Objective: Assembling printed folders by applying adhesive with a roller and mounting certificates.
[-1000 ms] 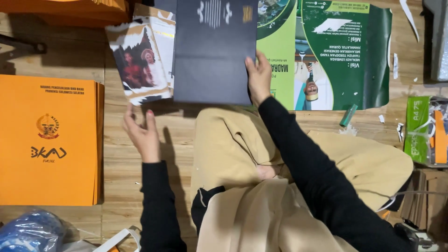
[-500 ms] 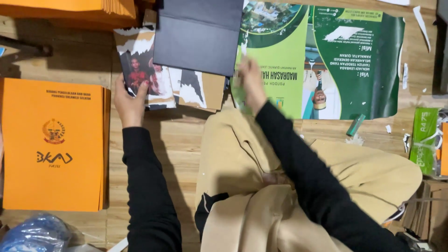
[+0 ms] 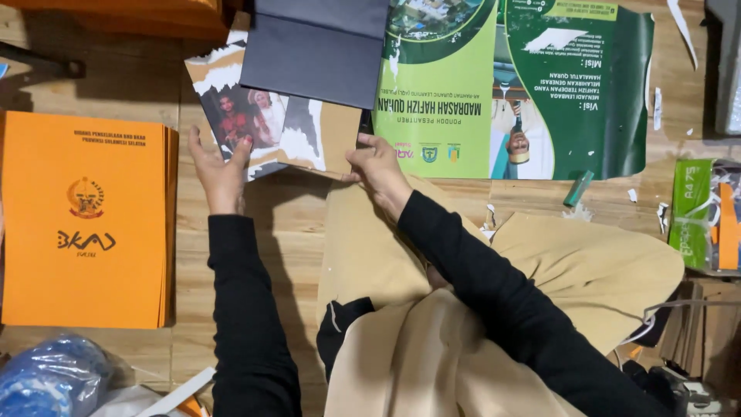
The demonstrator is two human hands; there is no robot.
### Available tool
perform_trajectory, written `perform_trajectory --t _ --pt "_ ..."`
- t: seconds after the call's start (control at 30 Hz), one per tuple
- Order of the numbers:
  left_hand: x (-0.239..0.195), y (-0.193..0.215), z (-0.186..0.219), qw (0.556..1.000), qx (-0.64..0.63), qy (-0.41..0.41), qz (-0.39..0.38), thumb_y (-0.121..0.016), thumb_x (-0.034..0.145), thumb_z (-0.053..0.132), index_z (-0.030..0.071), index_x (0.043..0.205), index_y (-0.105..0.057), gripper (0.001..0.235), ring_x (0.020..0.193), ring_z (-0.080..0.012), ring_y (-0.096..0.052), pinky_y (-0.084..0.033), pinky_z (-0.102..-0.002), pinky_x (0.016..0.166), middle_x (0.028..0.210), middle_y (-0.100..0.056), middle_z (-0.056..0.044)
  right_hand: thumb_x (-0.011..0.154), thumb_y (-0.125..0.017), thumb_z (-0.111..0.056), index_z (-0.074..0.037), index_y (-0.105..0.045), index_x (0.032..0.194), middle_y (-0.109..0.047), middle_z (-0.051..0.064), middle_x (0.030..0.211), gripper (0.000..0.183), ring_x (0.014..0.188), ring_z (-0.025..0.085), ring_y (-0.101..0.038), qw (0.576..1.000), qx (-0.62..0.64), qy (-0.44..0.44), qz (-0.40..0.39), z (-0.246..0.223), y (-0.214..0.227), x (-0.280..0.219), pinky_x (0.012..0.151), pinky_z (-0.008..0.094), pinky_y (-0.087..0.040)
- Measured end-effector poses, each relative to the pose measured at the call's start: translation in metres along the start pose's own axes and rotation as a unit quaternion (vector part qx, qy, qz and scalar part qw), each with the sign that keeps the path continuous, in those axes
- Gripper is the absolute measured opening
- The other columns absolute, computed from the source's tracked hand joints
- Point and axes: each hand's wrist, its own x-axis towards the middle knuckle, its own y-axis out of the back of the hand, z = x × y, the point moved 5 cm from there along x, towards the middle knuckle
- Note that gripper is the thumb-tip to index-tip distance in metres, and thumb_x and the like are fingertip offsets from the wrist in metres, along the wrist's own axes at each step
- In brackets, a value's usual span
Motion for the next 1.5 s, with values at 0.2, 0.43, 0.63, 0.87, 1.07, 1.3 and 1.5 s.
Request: perform_trajectory --t 0.2,0.43,0.63,0.87,1.07,1.3,1.5 --pt "-0.083 0.045 0.004 0.989 -0.020 0.143 -0.018 -0.076 0.080 0.025 -0.002 0.134 -0.027 0.078 0.118 -0.0351 -0.043 -0.049 -0.044 0.085 0.130 -0.034 -0.029 0.077 -0.051 0.006 0.005 -0.044 0.107 -0.058 0.011 0.074 0.030 0.044 0.017 -0.060 0.990 -0.052 0.014 -0.129 0.012 0.001 -0.082 0.036 0.026 -0.053" --pt "-0.191 0.136 -0.095 0.942 -0.132 0.307 0.033 -0.074 0.074 0.019 0.002 0.107 -0.060 0.040 0.081 -0.0248 -0.065 -0.053 -0.037 0.064 0.097 -0.061 -0.017 0.080 -0.051 0.005 0.001 -0.046 0.109 -0.053 0.007 0.068 0.030 0.049 0.016 -0.061 0.957 -0.131 -0.022 -0.260 0.056 0.025 -0.145 0.042 0.026 -0.055" --pt "-0.171 0.164 -0.027 0.965 -0.199 0.173 -0.005 -0.069 0.078 0.027 0.018 0.116 -0.055 0.041 0.092 -0.0146 -0.065 -0.056 -0.035 0.076 0.102 -0.064 -0.001 0.085 -0.052 0.001 -0.004 -0.043 0.118 -0.045 0.002 0.069 0.034 0.056 0.009 -0.057 0.922 -0.145 0.112 -0.341 0.034 -0.014 -0.164 0.052 0.023 -0.053" --pt "-0.164 0.094 0.076 0.983 -0.176 0.011 -0.055 -0.060 0.074 -0.002 0.015 0.132 -0.040 0.064 0.105 -0.0143 -0.055 -0.048 -0.021 0.090 0.123 -0.051 -0.001 0.086 -0.050 -0.002 -0.001 -0.048 0.116 -0.042 -0.005 0.068 0.030 0.056 0.003 -0.034 0.936 -0.138 0.204 -0.252 -0.022 -0.014 -0.175 0.050 0.015 -0.028" --pt "-0.155 0.017 0.058 0.979 -0.198 0.036 -0.022 -0.077 0.071 0.011 0.010 0.109 -0.060 0.042 0.088 -0.0179 -0.066 -0.058 -0.034 0.076 0.097 -0.066 -0.006 0.083 -0.061 -0.004 -0.007 -0.054 0.116 -0.045 -0.007 0.084 0.034 0.072 -0.003 -0.047 0.965 -0.101 0.232 -0.066 -0.040 0.039 -0.144 0.069 0.010 -0.046" --pt "-0.169 -0.040 0.030 0.969 -0.223 0.070 -0.073 -0.073 0.076 0.017 0.015 0.108 -0.059 0.035 0.083 -0.0155 -0.065 -0.059 -0.034 0.069 0.094 -0.065 -0.003 0.068 -0.077 -0.002 -0.006 -0.059 0.101 -0.058 0.002 0.075 0.037 0.059 0.003 -0.058 0.964 -0.132 0.227 0.041 -0.028 0.128 -0.099 0.051 0.016 -0.052" --pt "-0.164 -0.027 -0.008 0.966 -0.228 0.112 -0.048 -0.075 0.075 0.018 0.015 0.111 -0.059 0.040 0.087 -0.0192 -0.064 -0.058 -0.038 0.071 0.099 -0.064 -0.005 0.077 -0.070 -0.004 -0.005 -0.057 0.099 -0.059 0.001 0.076 0.025 0.063 0.005 -0.061 0.956 -0.092 0.258 0.107 -0.070 0.185 -0.098 0.055 0.016 -0.053"
